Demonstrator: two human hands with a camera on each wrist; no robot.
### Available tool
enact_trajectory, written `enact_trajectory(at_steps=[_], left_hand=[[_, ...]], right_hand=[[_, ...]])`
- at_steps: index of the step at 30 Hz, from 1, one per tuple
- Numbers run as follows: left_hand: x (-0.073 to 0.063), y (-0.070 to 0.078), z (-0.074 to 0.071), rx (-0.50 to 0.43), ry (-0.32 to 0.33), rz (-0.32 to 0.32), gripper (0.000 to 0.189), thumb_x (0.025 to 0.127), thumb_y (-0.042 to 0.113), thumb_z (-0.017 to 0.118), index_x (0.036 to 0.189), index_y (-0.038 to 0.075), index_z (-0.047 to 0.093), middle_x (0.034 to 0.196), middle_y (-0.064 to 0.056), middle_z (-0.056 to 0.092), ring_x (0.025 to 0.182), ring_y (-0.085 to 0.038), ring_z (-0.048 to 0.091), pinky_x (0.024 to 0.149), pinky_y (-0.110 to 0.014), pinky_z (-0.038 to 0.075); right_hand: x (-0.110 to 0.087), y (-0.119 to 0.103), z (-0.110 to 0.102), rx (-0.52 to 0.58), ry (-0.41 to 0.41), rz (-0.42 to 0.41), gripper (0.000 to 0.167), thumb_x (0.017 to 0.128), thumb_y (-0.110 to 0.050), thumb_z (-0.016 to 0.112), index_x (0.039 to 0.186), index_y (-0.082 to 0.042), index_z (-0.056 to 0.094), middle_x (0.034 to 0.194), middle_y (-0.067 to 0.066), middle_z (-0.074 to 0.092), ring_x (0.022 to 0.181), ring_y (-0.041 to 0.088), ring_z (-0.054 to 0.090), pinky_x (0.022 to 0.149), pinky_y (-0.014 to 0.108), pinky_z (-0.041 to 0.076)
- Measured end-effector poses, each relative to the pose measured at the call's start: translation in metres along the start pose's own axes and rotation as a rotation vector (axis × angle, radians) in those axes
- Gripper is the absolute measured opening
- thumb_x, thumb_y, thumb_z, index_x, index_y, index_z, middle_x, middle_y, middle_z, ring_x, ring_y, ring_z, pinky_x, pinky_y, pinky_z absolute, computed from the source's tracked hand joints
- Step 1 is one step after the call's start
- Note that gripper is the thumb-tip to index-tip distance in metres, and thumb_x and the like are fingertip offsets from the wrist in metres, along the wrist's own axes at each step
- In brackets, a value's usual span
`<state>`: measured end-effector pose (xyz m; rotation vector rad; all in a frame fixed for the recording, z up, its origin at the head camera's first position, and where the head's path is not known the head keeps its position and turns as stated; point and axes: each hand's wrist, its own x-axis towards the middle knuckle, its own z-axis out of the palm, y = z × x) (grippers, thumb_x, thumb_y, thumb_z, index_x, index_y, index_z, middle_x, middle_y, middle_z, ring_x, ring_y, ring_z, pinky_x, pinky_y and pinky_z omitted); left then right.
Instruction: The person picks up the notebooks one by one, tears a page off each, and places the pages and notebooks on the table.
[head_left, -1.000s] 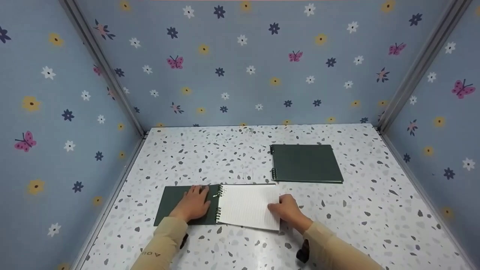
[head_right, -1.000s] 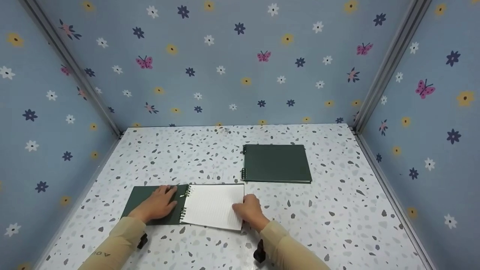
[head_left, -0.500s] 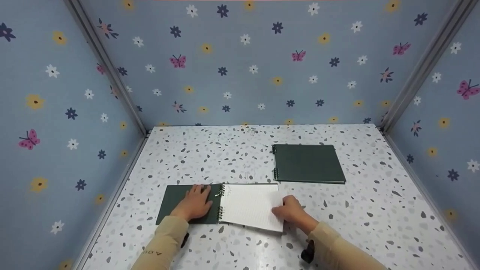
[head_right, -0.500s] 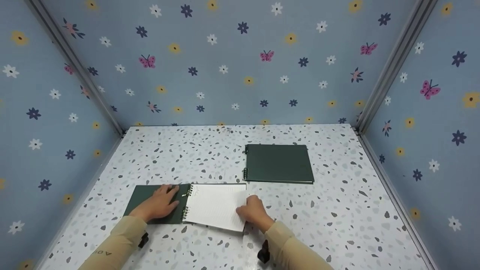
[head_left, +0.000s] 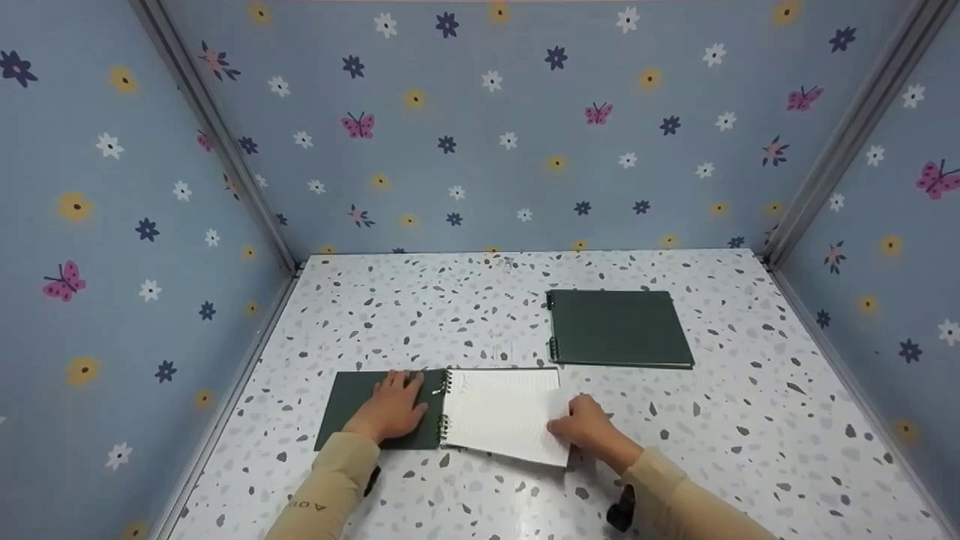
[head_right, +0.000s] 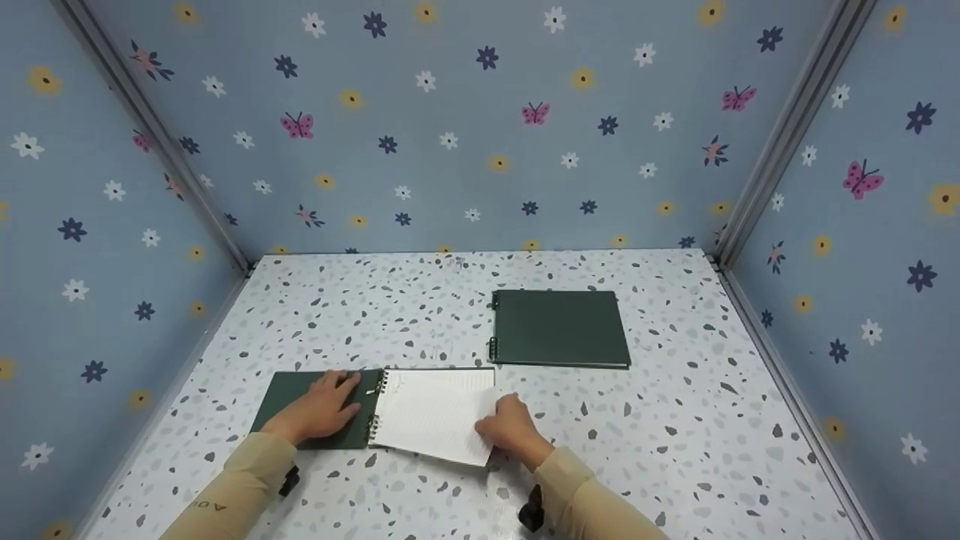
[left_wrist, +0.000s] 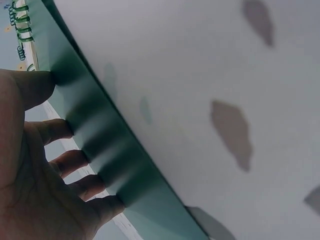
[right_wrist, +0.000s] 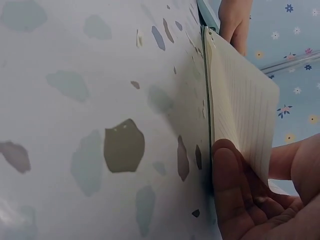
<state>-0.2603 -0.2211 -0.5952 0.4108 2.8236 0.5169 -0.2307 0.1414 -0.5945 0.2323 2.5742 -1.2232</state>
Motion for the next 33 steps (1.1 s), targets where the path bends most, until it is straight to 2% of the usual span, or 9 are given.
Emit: enact_trajectory(at_steps=[5, 10, 14, 18, 23, 27, 30, 33], left_hand=[[0.001, 0.0, -0.001, 0.003, 0.006, 0.001, 0.06, 0.112, 0.023, 0.056, 0.162, -0.007, 0.042, 0.166, -0.039, 0.035, 0.16, -0.06, 0.025, 0.128, -0.076, 0.024], [0.0, 0.0, -0.005, 0.018, 0.009, -0.011, 0.061, 0.111, 0.024, 0.057, 0.162, -0.006, 0.043, 0.166, -0.038, 0.036, 0.16, -0.059, 0.027, 0.128, -0.076, 0.026], [-0.001, -0.001, -0.008, 0.021, 0.011, -0.023, 0.061, 0.111, 0.024, 0.058, 0.162, -0.007, 0.043, 0.166, -0.038, 0.036, 0.159, -0.059, 0.027, 0.128, -0.076, 0.026], [-0.001, -0.001, -0.008, 0.019, 0.013, -0.026, 0.061, 0.111, 0.024, 0.058, 0.162, -0.006, 0.043, 0.167, -0.037, 0.036, 0.16, -0.059, 0.027, 0.129, -0.075, 0.026], [0.0, 0.001, -0.006, 0.018, 0.008, -0.034, 0.061, 0.111, 0.024, 0.058, 0.162, -0.005, 0.044, 0.167, -0.037, 0.036, 0.16, -0.059, 0.027, 0.129, -0.075, 0.027], [0.0, 0.002, -0.003, 0.016, -0.009, -0.043, 0.061, 0.112, 0.025, 0.057, 0.164, -0.004, 0.043, 0.169, -0.036, 0.035, 0.161, -0.058, 0.025, 0.129, -0.075, 0.026], [0.0, 0.002, -0.002, 0.013, -0.015, -0.045, 0.061, 0.112, 0.025, 0.057, 0.164, -0.003, 0.042, 0.169, -0.035, 0.034, 0.161, -0.058, 0.024, 0.129, -0.075, 0.025], [0.001, 0.003, -0.003, 0.016, -0.013, -0.046, 0.061, 0.112, 0.025, 0.056, 0.164, -0.003, 0.042, 0.17, -0.035, 0.034, 0.162, -0.057, 0.024, 0.13, -0.074, 0.025]], right_hand=[[0.0, 0.003, -0.005, -0.002, -0.012, -0.003, 0.025, 0.086, -0.01, 0.08, 0.085, -0.001, 0.056, 0.084, 0.008, 0.054, 0.076, 0.022, 0.052, 0.062, 0.03, 0.043], [0.006, 0.011, -0.02, 0.013, 0.038, -0.012, 0.024, 0.085, -0.008, 0.076, 0.076, -0.005, 0.054, 0.075, 0.004, 0.048, 0.067, 0.02, 0.047, 0.057, 0.029, 0.038], [0.01, 0.015, -0.033, 0.059, 0.053, -0.016, 0.026, 0.089, -0.01, 0.075, 0.073, -0.006, 0.056, 0.069, 0.001, 0.046, 0.063, 0.016, 0.043, 0.055, 0.027, 0.036], [0.013, 0.013, -0.042, 0.114, 0.035, -0.03, 0.023, 0.093, -0.009, 0.072, 0.073, -0.007, 0.06, 0.067, -0.002, 0.048, 0.061, 0.013, 0.046, 0.054, 0.026, 0.039], [0.011, 0.008, -0.051, 0.111, -0.005, -0.003, 0.03, 0.084, 0.0, 0.069, 0.067, -0.013, 0.048, 0.063, -0.002, 0.044, 0.059, 0.013, 0.046, 0.052, 0.026, 0.041], [0.01, 0.008, -0.057, 0.1, -0.009, 0.003, 0.019, 0.08, 0.004, 0.067, 0.071, -0.008, 0.057, 0.068, 0.0, 0.053, 0.062, 0.014, 0.052, 0.053, 0.025, 0.046], [0.014, 0.007, -0.063, 0.129, -0.005, -0.018, 0.015, 0.084, 0.005, 0.068, 0.075, -0.006, 0.061, 0.07, 0.001, 0.056, 0.063, 0.014, 0.054, 0.055, 0.026, 0.048], [0.022, -0.001, -0.07, 0.177, -0.008, -0.044, 0.004, 0.088, 0.003, 0.071, 0.086, 0.0, 0.069, 0.077, 0.005, 0.064, 0.066, 0.014, 0.059, 0.058, 0.027, 0.054]])
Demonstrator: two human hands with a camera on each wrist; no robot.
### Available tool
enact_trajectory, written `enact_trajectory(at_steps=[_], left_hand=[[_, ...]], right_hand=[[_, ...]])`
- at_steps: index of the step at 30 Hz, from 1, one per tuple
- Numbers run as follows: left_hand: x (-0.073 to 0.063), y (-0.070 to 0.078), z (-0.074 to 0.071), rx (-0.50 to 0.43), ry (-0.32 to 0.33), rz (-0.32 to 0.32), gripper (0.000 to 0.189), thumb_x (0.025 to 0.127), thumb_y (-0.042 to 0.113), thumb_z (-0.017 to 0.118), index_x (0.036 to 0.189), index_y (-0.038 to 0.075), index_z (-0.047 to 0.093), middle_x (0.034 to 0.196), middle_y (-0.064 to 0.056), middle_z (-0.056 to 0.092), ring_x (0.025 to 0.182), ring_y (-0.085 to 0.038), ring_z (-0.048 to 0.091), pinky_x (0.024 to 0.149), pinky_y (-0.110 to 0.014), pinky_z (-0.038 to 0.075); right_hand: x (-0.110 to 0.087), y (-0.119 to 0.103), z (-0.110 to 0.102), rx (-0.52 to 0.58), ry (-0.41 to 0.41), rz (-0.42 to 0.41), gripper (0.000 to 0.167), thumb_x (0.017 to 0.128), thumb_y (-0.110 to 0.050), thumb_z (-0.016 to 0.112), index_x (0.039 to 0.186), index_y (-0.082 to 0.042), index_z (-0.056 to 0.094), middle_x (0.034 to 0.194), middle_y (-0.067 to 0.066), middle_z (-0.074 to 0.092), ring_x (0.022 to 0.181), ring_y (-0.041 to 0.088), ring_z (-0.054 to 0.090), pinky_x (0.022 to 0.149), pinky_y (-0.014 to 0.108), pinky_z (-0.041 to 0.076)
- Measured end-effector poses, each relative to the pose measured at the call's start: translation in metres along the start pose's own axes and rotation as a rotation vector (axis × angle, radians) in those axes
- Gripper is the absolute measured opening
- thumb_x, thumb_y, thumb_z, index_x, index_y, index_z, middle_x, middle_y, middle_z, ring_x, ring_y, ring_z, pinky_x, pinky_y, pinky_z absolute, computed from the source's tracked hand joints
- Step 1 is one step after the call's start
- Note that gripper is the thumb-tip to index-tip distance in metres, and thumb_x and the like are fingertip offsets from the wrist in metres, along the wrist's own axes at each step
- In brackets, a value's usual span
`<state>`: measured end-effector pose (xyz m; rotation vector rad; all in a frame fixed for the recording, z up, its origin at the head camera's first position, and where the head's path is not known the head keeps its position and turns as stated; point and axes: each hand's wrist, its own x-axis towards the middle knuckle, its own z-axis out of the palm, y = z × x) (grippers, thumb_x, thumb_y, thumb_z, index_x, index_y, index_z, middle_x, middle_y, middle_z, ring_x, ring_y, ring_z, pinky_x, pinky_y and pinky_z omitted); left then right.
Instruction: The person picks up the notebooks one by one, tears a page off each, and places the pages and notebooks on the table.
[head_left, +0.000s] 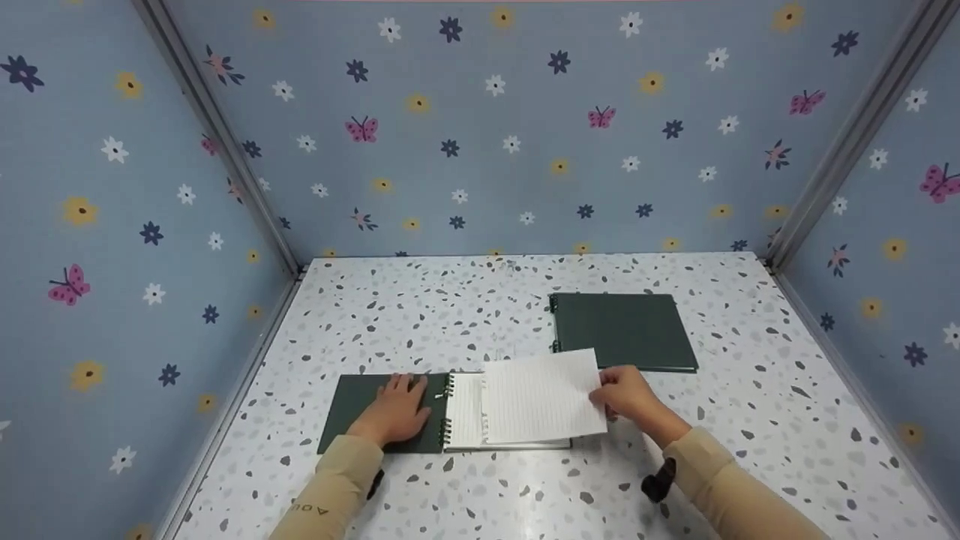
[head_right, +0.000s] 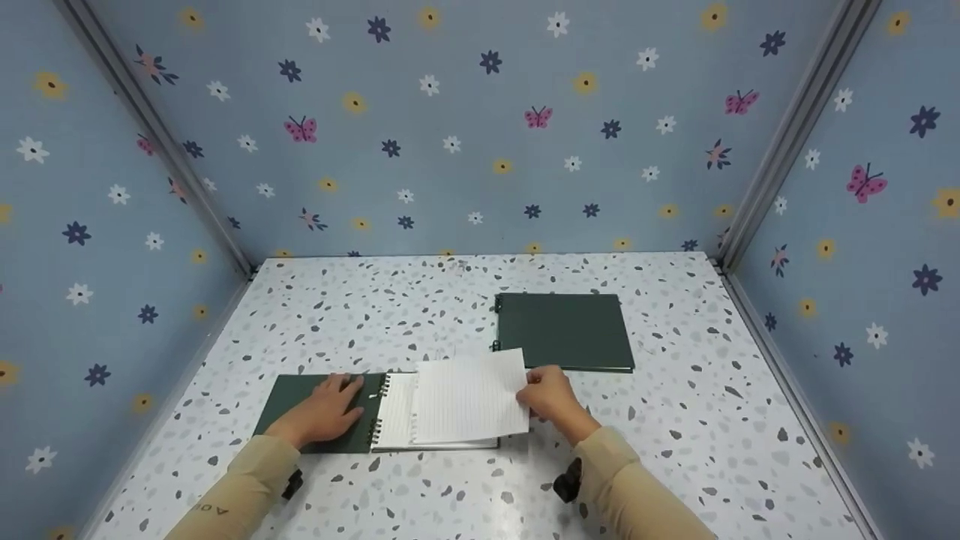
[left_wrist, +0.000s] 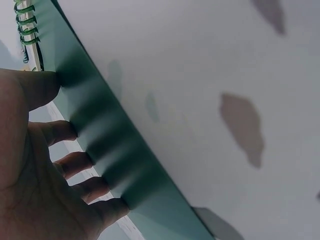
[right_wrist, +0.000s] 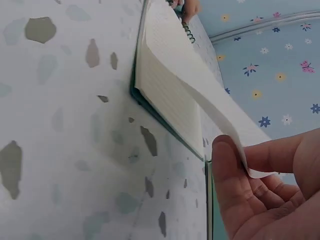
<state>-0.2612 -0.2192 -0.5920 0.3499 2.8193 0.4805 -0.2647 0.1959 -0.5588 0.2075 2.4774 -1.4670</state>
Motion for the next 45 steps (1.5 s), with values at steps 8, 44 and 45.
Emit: enact_trajectory(at_steps=[8, 44, 45], left_hand=[[0.002, 0.0, 0.003, 0.019, 0.018, 0.005, 0.061, 0.112, 0.026, 0.057, 0.163, -0.003, 0.043, 0.169, -0.034, 0.036, 0.161, -0.057, 0.027, 0.129, -0.074, 0.026], [-0.001, 0.001, 0.003, 0.018, 0.011, -0.012, 0.061, 0.113, 0.028, 0.055, 0.165, -0.001, 0.042, 0.171, -0.032, 0.034, 0.163, -0.055, 0.024, 0.131, -0.072, 0.025], [-0.001, 0.001, 0.004, 0.016, 0.013, -0.008, 0.061, 0.113, 0.028, 0.055, 0.165, -0.002, 0.042, 0.171, -0.032, 0.035, 0.163, -0.055, 0.025, 0.131, -0.072, 0.026]], right_hand=[[0.032, -0.041, -0.008, 0.135, -0.032, -0.068, 0.018, 0.096, 0.0, 0.071, 0.111, 0.009, 0.073, 0.102, 0.015, 0.075, 0.08, 0.016, 0.072, 0.071, 0.029, 0.065], [0.116, -0.059, 0.08, -0.117, 0.068, -0.186, 0.042, 0.109, 0.0, 0.045, 0.147, 0.014, 0.058, 0.149, 0.032, 0.062, 0.136, 0.041, 0.063, 0.116, 0.053, 0.054], [0.116, -0.057, 0.082, -0.125, 0.066, -0.192, 0.042, 0.109, 0.0, 0.045, 0.147, 0.014, 0.057, 0.15, 0.032, 0.061, 0.138, 0.042, 0.062, 0.117, 0.054, 0.053]])
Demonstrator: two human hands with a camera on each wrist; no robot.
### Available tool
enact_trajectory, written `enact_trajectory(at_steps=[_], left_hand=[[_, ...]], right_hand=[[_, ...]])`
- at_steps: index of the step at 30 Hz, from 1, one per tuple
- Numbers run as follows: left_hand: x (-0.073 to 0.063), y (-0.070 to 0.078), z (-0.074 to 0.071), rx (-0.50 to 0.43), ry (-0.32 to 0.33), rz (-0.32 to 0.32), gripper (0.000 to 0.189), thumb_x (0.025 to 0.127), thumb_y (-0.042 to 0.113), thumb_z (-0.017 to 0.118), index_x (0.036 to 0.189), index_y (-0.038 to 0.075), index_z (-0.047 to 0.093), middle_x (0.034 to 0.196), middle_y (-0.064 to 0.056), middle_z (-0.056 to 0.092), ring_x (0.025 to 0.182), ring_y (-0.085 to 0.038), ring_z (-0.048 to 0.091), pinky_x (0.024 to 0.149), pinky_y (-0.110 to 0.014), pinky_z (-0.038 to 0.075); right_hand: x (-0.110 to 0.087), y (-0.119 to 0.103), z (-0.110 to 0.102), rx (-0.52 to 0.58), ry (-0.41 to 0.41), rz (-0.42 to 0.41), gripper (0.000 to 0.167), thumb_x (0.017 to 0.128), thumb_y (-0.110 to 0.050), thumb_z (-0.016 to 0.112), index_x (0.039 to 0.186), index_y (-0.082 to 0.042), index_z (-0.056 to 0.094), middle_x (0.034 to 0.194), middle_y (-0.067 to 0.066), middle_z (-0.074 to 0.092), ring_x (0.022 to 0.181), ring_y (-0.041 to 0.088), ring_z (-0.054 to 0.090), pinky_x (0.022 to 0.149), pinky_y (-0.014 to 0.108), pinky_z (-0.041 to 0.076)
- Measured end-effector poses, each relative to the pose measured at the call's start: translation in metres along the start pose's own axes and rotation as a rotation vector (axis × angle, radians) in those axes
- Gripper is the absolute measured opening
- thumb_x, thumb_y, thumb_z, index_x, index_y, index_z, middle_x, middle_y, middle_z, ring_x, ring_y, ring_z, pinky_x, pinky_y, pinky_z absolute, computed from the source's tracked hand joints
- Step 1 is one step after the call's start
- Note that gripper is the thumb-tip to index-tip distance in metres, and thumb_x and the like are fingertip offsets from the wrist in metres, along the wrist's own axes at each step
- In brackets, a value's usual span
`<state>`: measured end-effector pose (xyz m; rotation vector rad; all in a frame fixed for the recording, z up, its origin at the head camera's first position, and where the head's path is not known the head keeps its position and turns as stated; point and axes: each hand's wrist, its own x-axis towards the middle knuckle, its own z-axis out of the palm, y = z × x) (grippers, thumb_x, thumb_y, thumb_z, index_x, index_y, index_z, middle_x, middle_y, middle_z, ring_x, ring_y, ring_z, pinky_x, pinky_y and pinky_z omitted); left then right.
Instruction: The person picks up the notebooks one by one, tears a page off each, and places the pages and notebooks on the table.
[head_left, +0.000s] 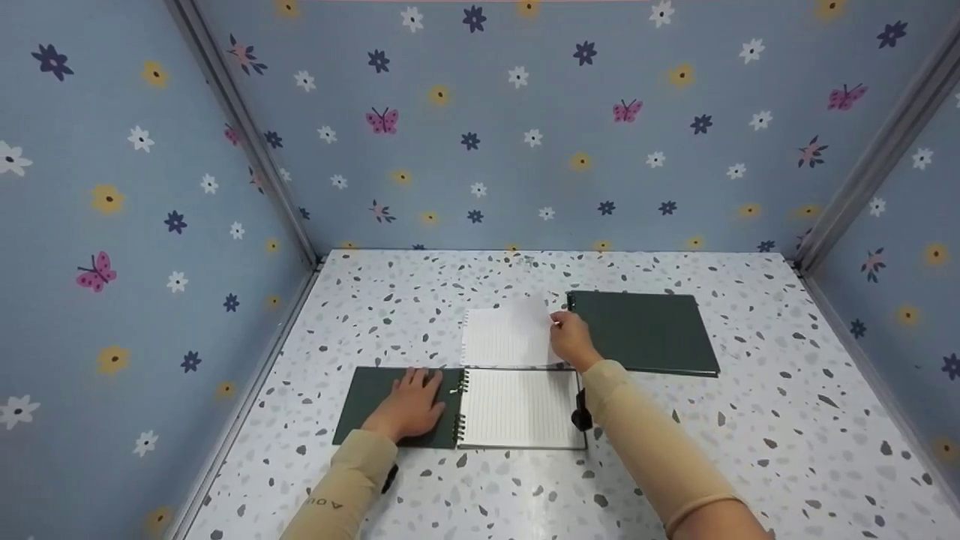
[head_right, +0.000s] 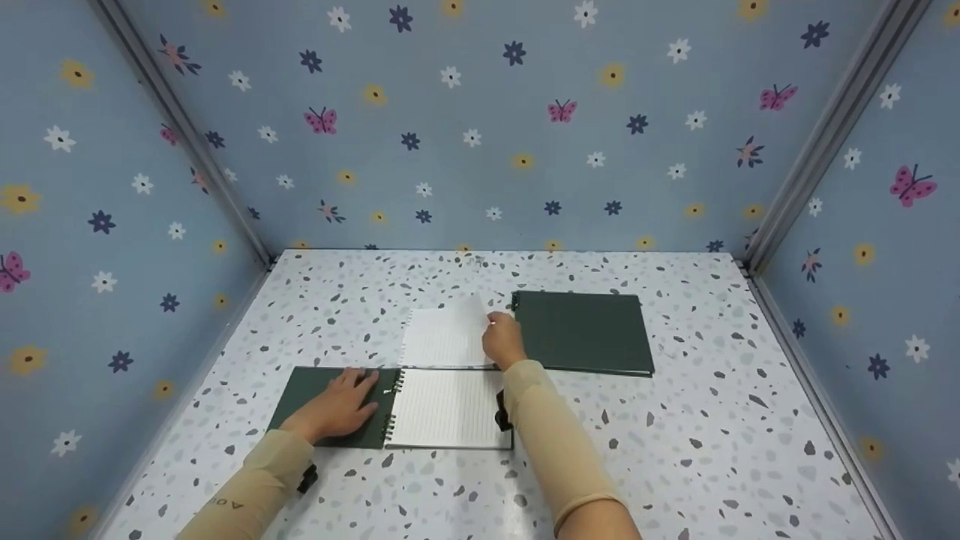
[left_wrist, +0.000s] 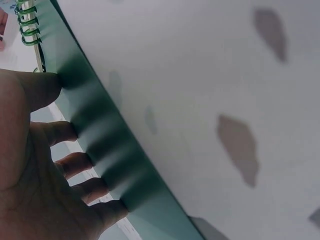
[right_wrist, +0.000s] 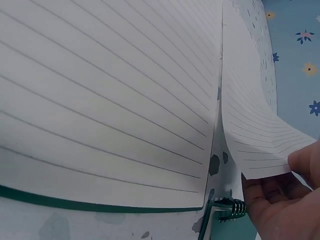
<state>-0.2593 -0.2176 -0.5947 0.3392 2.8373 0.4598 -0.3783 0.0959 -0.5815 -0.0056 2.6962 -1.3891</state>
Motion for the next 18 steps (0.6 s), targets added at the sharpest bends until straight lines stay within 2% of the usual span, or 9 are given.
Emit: enact_trajectory(at_steps=[3, 7, 12, 13, 14, 18], left_hand=[[0.0, -0.001, -0.001, 0.003, 0.005, 0.005, 0.061, 0.113, 0.028, 0.055, 0.165, -0.001, 0.042, 0.17, -0.032, 0.035, 0.162, -0.055, 0.026, 0.131, -0.072, 0.026], [0.0, 0.0, 0.0, 0.003, 0.006, 0.002, 0.061, 0.113, 0.027, 0.056, 0.165, -0.002, 0.043, 0.17, -0.032, 0.035, 0.162, -0.055, 0.026, 0.13, -0.072, 0.026], [0.0, 0.0, 0.0, 0.006, 0.002, 0.001, 0.06, 0.113, 0.026, 0.056, 0.164, -0.002, 0.042, 0.17, -0.032, 0.035, 0.162, -0.054, 0.026, 0.13, -0.073, 0.026], [0.0, 0.0, 0.0, 0.007, 0.003, 0.001, 0.06, 0.113, 0.026, 0.056, 0.164, -0.002, 0.043, 0.17, -0.032, 0.035, 0.162, -0.054, 0.026, 0.13, -0.073, 0.026], [0.0, -0.001, 0.0, 0.006, 0.004, 0.0, 0.06, 0.113, 0.026, 0.056, 0.164, -0.002, 0.043, 0.17, -0.032, 0.035, 0.162, -0.054, 0.026, 0.13, -0.073, 0.026], [-0.001, -0.002, -0.001, 0.003, 0.01, 0.011, 0.06, 0.112, 0.026, 0.057, 0.164, -0.002, 0.044, 0.169, -0.032, 0.037, 0.162, -0.055, 0.027, 0.129, -0.073, 0.028]], right_hand=[[0.001, 0.0, 0.004, -0.038, -0.015, -0.026, 0.043, 0.109, 0.001, 0.042, 0.147, 0.016, 0.057, 0.151, 0.034, 0.059, 0.142, 0.044, 0.06, 0.12, 0.056, 0.051], [0.0, 0.002, 0.004, -0.087, -0.036, -0.033, 0.043, 0.108, 0.002, 0.041, 0.144, 0.018, 0.057, 0.149, 0.036, 0.06, 0.138, 0.045, 0.062, 0.116, 0.057, 0.053], [-0.001, 0.0, -0.003, -0.08, -0.049, -0.001, 0.048, 0.11, -0.001, 0.047, 0.154, 0.018, 0.045, 0.154, 0.037, 0.055, 0.144, 0.047, 0.057, 0.119, 0.057, 0.052], [-0.001, -0.001, -0.005, -0.069, -0.043, 0.006, 0.049, 0.11, -0.001, 0.048, 0.155, 0.017, 0.045, 0.152, 0.037, 0.056, 0.141, 0.046, 0.059, 0.117, 0.055, 0.054], [-0.001, -0.001, -0.007, -0.062, -0.038, 0.007, 0.046, 0.109, -0.001, 0.049, 0.152, 0.017, 0.049, 0.147, 0.037, 0.059, 0.132, 0.044, 0.065, 0.112, 0.052, 0.057], [-0.003, -0.002, -0.02, -0.052, -0.017, -0.018, 0.048, 0.107, 0.0, 0.052, 0.152, 0.016, 0.05, 0.143, 0.037, 0.062, 0.128, 0.043, 0.066, 0.108, 0.053, 0.058]])
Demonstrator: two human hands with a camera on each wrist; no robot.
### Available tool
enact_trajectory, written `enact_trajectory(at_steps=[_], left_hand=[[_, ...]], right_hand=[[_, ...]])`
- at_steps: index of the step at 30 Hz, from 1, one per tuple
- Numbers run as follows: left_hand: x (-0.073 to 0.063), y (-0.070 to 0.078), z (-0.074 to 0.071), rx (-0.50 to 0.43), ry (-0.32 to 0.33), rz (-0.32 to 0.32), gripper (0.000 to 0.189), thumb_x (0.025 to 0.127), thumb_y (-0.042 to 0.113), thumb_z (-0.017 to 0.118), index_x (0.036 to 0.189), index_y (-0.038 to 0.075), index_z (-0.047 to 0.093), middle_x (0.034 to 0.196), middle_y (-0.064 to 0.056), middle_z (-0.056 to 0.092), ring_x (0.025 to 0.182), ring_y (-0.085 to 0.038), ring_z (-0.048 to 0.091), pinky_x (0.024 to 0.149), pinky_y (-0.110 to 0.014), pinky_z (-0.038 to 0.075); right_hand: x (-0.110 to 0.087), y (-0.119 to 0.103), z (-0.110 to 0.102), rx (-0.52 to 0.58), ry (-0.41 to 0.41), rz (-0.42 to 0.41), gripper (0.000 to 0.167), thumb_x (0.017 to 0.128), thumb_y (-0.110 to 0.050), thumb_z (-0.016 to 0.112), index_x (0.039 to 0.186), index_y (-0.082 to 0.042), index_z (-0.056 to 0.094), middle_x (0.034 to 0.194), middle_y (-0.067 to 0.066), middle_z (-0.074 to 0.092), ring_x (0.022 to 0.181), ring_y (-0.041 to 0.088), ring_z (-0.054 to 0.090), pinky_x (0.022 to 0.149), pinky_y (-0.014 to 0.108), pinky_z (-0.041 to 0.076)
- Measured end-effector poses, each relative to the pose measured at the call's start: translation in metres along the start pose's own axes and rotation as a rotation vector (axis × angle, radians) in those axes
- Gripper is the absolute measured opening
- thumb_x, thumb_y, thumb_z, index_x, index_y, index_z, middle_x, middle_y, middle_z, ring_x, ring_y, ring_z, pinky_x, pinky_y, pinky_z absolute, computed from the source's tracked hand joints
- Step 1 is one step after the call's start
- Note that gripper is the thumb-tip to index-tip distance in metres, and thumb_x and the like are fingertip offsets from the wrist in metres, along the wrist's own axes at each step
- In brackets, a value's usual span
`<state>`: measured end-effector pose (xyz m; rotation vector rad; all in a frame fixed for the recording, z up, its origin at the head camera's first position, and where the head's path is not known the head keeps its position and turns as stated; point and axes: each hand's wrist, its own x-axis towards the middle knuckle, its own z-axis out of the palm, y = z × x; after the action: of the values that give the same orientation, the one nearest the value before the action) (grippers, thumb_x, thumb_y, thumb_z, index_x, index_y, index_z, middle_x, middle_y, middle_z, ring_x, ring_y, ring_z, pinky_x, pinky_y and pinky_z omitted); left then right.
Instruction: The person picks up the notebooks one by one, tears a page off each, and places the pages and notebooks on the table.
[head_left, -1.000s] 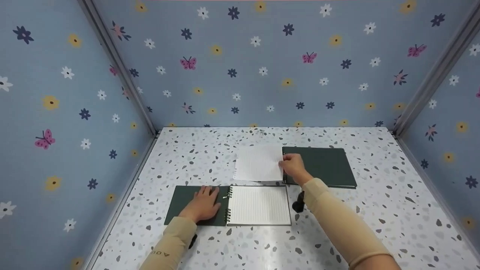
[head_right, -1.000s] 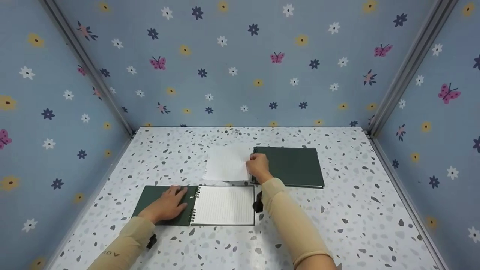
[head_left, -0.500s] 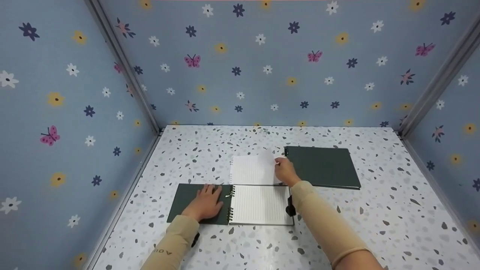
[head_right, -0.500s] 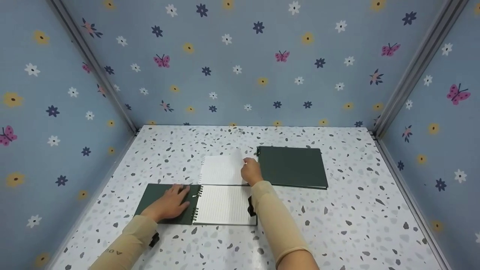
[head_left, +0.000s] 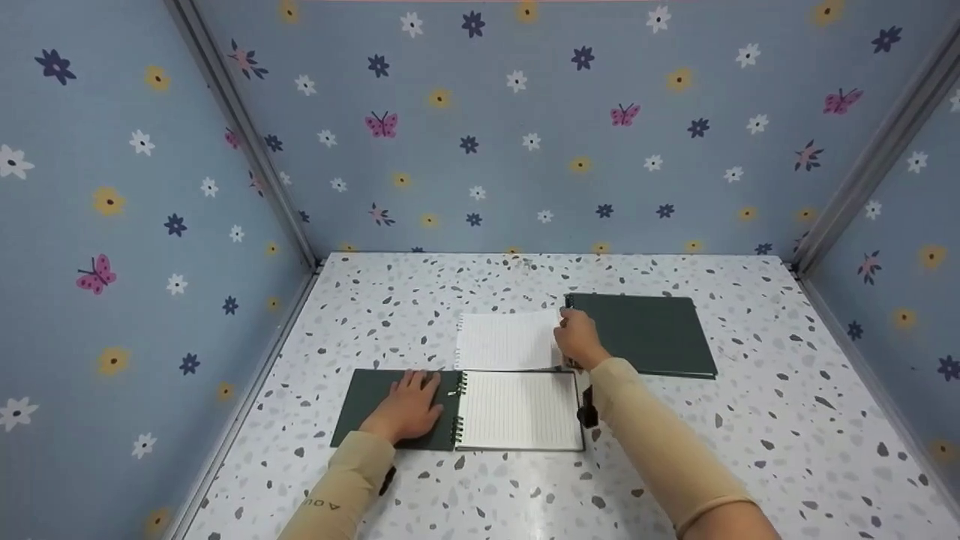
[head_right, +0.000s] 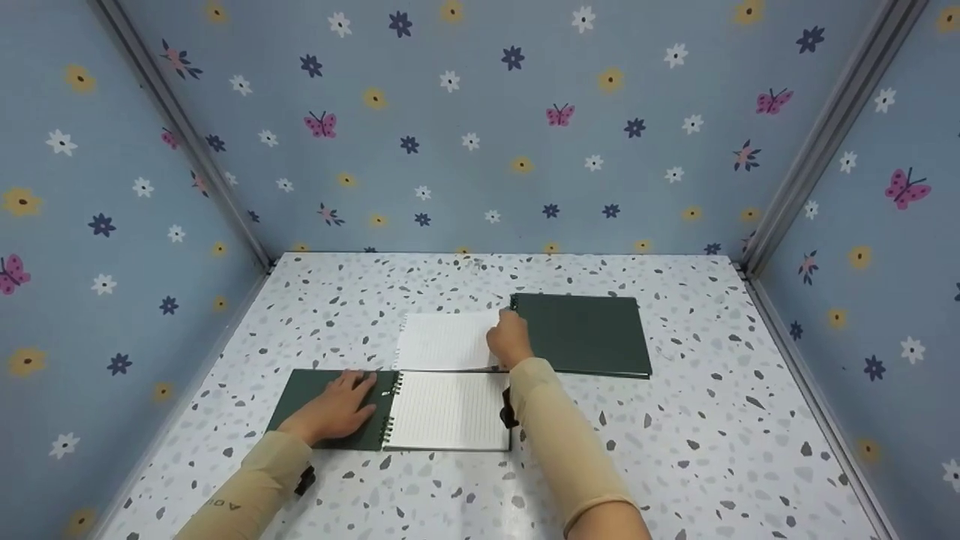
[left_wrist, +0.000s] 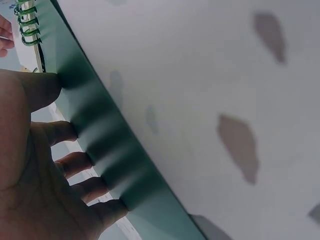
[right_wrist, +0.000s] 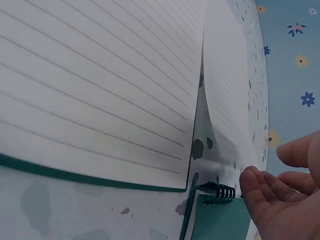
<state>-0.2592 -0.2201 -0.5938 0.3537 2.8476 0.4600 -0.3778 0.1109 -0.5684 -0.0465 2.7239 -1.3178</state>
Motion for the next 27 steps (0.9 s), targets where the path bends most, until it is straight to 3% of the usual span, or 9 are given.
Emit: enact_trajectory(at_steps=[3, 10, 19, 27], left_hand=[[-0.001, -0.003, 0.001, 0.0, 0.016, 0.019, 0.06, 0.112, 0.027, 0.058, 0.163, -0.002, 0.045, 0.168, -0.032, 0.038, 0.16, -0.055, 0.029, 0.129, -0.072, 0.029], [-0.004, -0.008, 0.006, 0.006, 0.103, 0.005, 0.063, 0.109, 0.033, 0.064, 0.16, -0.003, 0.05, 0.165, -0.031, 0.044, 0.157, -0.052, 0.039, 0.126, -0.071, 0.037], [-0.023, -0.018, -0.008, 0.055, 0.153, -0.219, 0.079, 0.104, 0.04, 0.071, 0.153, -0.017, 0.047, 0.149, -0.046, 0.049, 0.136, -0.065, 0.052, 0.105, -0.073, 0.054], [-0.036, -0.033, -0.013, 0.044, 0.071, -0.359, 0.103, 0.103, 0.055, 0.068, 0.15, -0.03, 0.034, 0.137, -0.06, 0.044, 0.126, -0.074, 0.053, 0.107, -0.076, 0.05]], right_hand=[[-0.008, 0.002, -0.007, -0.021, -0.013, -0.039, 0.051, 0.107, -0.002, 0.057, 0.154, 0.015, 0.049, 0.147, 0.036, 0.061, 0.14, 0.045, 0.061, 0.114, 0.056, 0.055], [-0.04, 0.004, -0.012, -0.08, -0.094, -0.129, 0.048, 0.105, -0.004, 0.067, 0.148, 0.013, 0.058, 0.143, 0.031, 0.066, 0.128, 0.042, 0.069, 0.106, 0.053, 0.061], [-0.091, 0.008, -0.013, -0.222, -0.186, -0.255, 0.044, 0.103, -0.011, 0.075, 0.141, 0.008, 0.066, 0.145, 0.027, 0.066, 0.135, 0.043, 0.064, 0.115, 0.058, 0.054], [-0.12, 0.027, -0.009, -0.374, -0.222, -0.371, 0.053, 0.095, -0.016, 0.084, 0.138, 0.01, 0.067, 0.147, 0.033, 0.063, 0.139, 0.05, 0.06, 0.118, 0.062, 0.05]])
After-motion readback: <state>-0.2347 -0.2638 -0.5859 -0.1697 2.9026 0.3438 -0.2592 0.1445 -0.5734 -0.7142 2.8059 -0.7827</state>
